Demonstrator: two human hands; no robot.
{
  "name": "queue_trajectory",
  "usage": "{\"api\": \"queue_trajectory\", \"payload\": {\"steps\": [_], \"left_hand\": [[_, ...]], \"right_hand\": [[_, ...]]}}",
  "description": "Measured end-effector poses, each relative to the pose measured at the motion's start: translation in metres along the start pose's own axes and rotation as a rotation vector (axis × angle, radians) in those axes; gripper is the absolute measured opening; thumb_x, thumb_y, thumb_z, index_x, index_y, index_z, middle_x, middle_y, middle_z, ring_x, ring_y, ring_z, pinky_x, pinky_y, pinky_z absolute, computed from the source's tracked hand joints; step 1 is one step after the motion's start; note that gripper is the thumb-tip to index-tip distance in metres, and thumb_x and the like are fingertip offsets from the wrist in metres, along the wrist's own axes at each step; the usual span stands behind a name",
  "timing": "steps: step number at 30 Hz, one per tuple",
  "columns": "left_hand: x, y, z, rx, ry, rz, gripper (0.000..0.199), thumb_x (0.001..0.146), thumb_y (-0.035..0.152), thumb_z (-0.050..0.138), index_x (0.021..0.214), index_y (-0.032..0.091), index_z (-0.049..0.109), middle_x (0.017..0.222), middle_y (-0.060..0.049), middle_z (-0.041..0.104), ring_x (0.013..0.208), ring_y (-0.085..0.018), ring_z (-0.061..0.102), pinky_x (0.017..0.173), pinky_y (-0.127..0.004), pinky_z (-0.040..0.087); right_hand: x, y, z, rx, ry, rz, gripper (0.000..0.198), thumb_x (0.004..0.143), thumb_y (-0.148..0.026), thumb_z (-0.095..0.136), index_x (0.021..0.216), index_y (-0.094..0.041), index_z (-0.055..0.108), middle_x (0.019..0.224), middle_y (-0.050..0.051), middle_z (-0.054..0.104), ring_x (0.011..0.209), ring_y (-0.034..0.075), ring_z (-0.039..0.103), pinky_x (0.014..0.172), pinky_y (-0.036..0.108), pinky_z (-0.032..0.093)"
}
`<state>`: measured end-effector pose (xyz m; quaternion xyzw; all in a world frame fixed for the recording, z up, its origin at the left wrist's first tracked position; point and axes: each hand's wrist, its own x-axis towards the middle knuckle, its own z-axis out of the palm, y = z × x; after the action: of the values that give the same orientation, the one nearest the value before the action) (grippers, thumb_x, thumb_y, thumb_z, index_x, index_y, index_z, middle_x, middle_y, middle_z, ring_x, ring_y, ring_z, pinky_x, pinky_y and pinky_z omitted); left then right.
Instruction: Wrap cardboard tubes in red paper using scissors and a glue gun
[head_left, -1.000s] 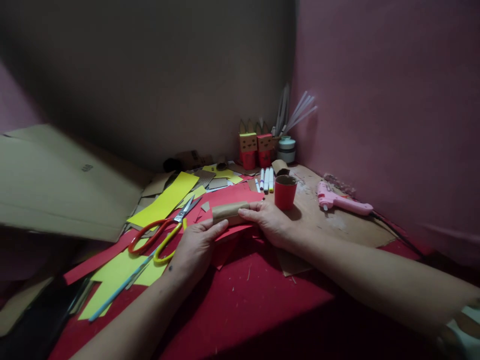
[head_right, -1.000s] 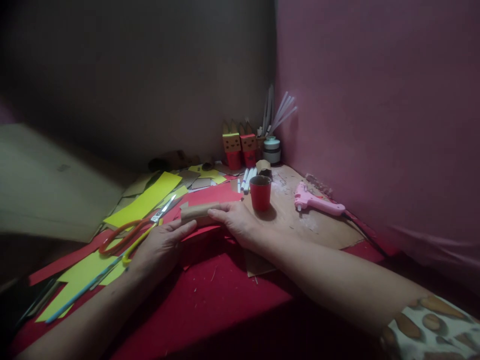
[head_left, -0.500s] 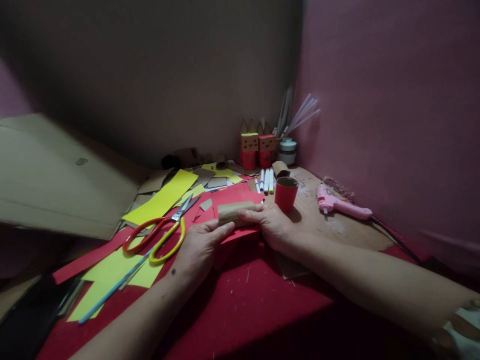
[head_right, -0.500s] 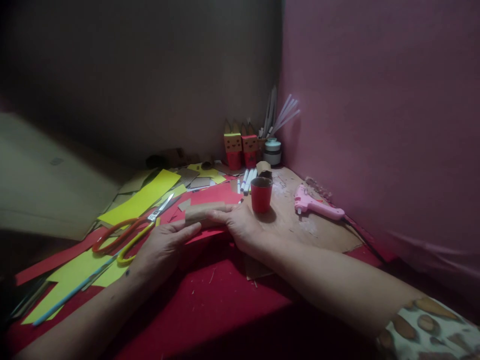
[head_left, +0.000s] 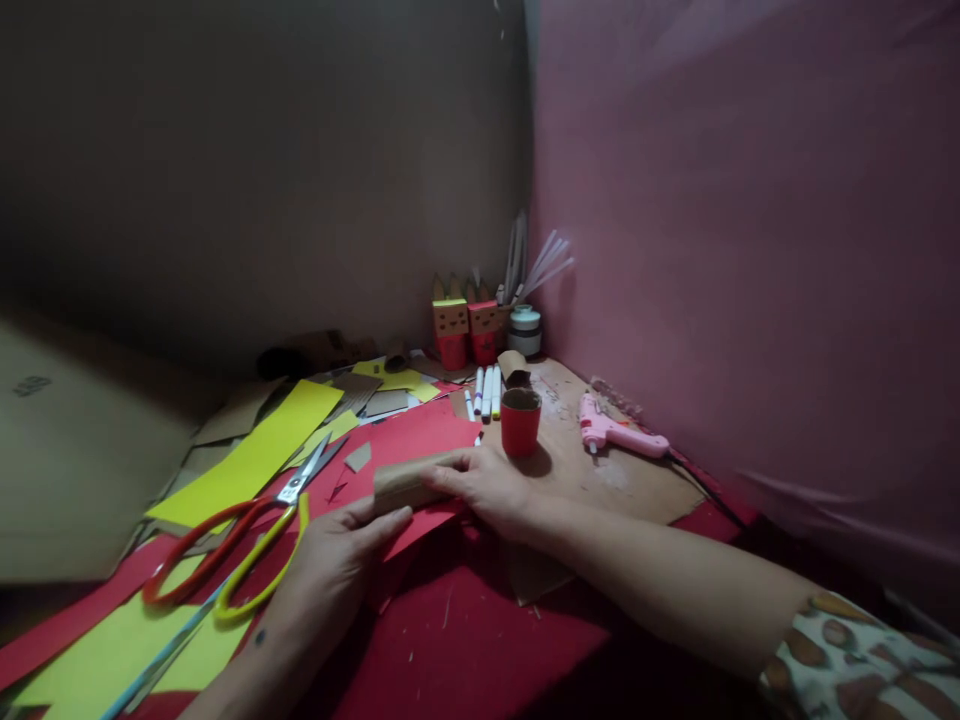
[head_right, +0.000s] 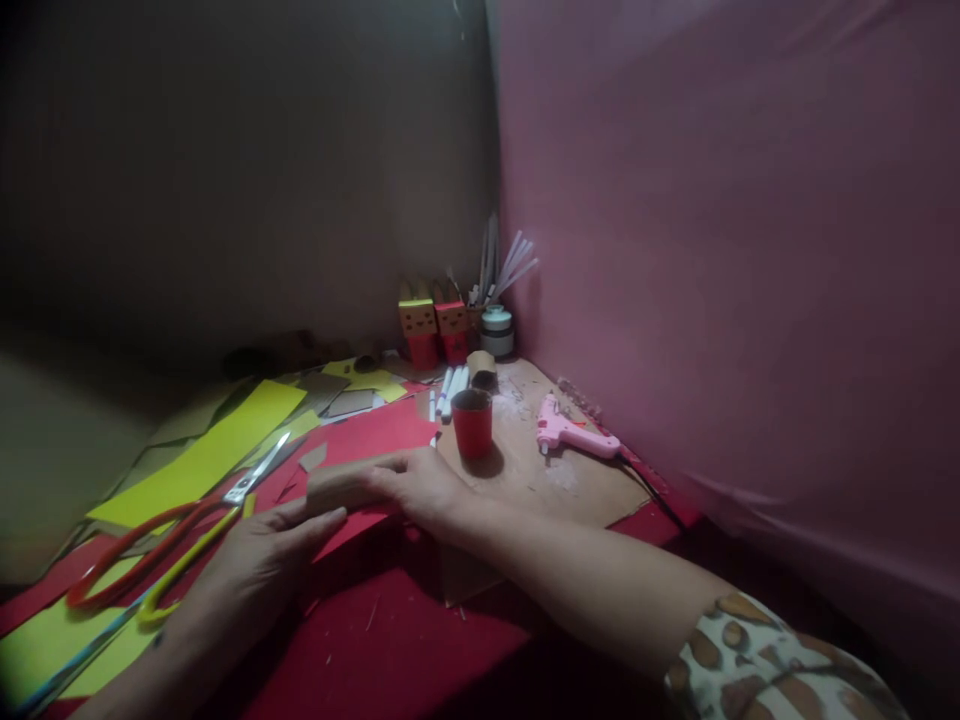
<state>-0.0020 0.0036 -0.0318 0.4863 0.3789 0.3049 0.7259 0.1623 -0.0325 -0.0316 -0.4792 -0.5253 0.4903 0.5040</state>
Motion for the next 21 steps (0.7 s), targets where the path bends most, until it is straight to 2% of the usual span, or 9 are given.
{"api": "queue_trajectory", "payload": {"steps": [3,5,7,9,10,13,15,18,21], "left_hand": [[-0.001,0.004,-0.002,-0.055,0.057,-0.073,0.051,0.061,0.028,0.079,0.110,0.016,0.068,0.085,-0.008,0.076,0.084,-0.031,0.070,0.079,-0.040,0.055],[-0.002,0.007,-0.002,-0.047,0.100,-0.081,0.055,0.058,0.026,0.081,0.111,0.015,0.067,0.083,-0.009,0.076,0.080,-0.031,0.071,0.073,-0.038,0.057],[-0.003,0.008,-0.002,-0.032,0.130,-0.078,0.055,0.057,0.023,0.081,0.110,0.015,0.067,0.082,-0.009,0.076,0.078,-0.031,0.071,0.070,-0.037,0.057],[-0.002,0.008,-0.003,-0.036,0.118,-0.078,0.050,0.060,0.020,0.080,0.109,0.016,0.068,0.084,-0.009,0.076,0.080,-0.030,0.071,0.074,-0.036,0.057],[-0.001,0.007,-0.003,-0.046,0.106,-0.081,0.047,0.062,0.019,0.079,0.108,0.017,0.068,0.085,-0.009,0.076,0.081,-0.030,0.071,0.076,-0.036,0.056],[0.002,0.003,-0.003,-0.063,0.085,-0.091,0.039,0.065,0.017,0.076,0.104,0.019,0.070,0.084,-0.009,0.076,0.083,-0.030,0.071,0.079,-0.039,0.056],[0.002,0.001,-0.002,-0.057,0.094,-0.088,0.037,0.064,0.015,0.076,0.101,0.019,0.071,0.083,-0.010,0.076,0.081,-0.031,0.071,0.076,-0.040,0.057],[0.001,0.002,0.000,-0.046,0.084,-0.090,0.037,0.064,0.016,0.076,0.101,0.017,0.071,0.084,-0.011,0.076,0.079,-0.032,0.071,0.073,-0.039,0.057],[0.000,0.003,0.000,-0.065,0.065,-0.097,0.036,0.065,0.018,0.076,0.101,0.017,0.072,0.083,-0.012,0.076,0.077,-0.031,0.072,0.070,-0.038,0.058]], "right_hand": [[-0.026,-0.023,-0.013,-0.337,0.045,-0.061,0.034,0.078,-0.041,0.063,0.102,-0.017,0.067,0.085,0.006,0.071,0.070,0.017,0.064,0.063,0.029,0.049],[-0.050,-0.034,-0.034,-0.597,0.195,-0.213,0.022,0.084,-0.027,0.053,0.099,-0.019,0.067,0.093,0.006,0.070,0.080,0.017,0.063,0.071,0.030,0.048],[-0.071,-0.036,-0.067,-0.778,0.361,-0.291,0.026,0.084,-0.016,0.046,0.100,-0.020,0.065,0.095,0.006,0.068,0.082,0.017,0.062,0.073,0.030,0.048],[-0.084,-0.028,-0.107,-1.054,0.549,-0.257,0.034,0.077,-0.009,0.044,0.105,-0.017,0.063,0.105,0.011,0.065,0.090,0.022,0.059,0.078,0.038,0.047],[-0.087,-0.022,-0.127,-1.217,0.585,-0.206,0.039,0.075,-0.010,0.046,0.111,-0.014,0.061,0.111,0.015,0.063,0.097,0.027,0.057,0.083,0.043,0.045],[-0.087,-0.003,-0.169,-1.462,0.513,-0.019,0.050,0.074,-0.009,0.044,0.123,-0.010,0.054,0.111,0.019,0.062,0.095,0.030,0.056,0.084,0.045,0.043],[-0.083,0.005,-0.180,-1.496,0.456,0.020,0.056,0.074,-0.010,0.045,0.129,-0.010,0.049,0.114,0.018,0.062,0.095,0.029,0.056,0.083,0.042,0.043],[-0.079,0.010,-0.179,-1.559,0.438,-0.029,0.063,0.071,-0.008,0.045,0.134,-0.009,0.042,0.114,0.019,0.061,0.093,0.028,0.055,0.079,0.039,0.042],[-0.078,0.014,-0.177,-1.601,0.530,-0.045,0.049,0.074,-0.010,0.043,0.121,-0.007,0.053,0.102,0.019,0.062,0.086,0.028,0.054,0.074,0.038,0.042]]}}
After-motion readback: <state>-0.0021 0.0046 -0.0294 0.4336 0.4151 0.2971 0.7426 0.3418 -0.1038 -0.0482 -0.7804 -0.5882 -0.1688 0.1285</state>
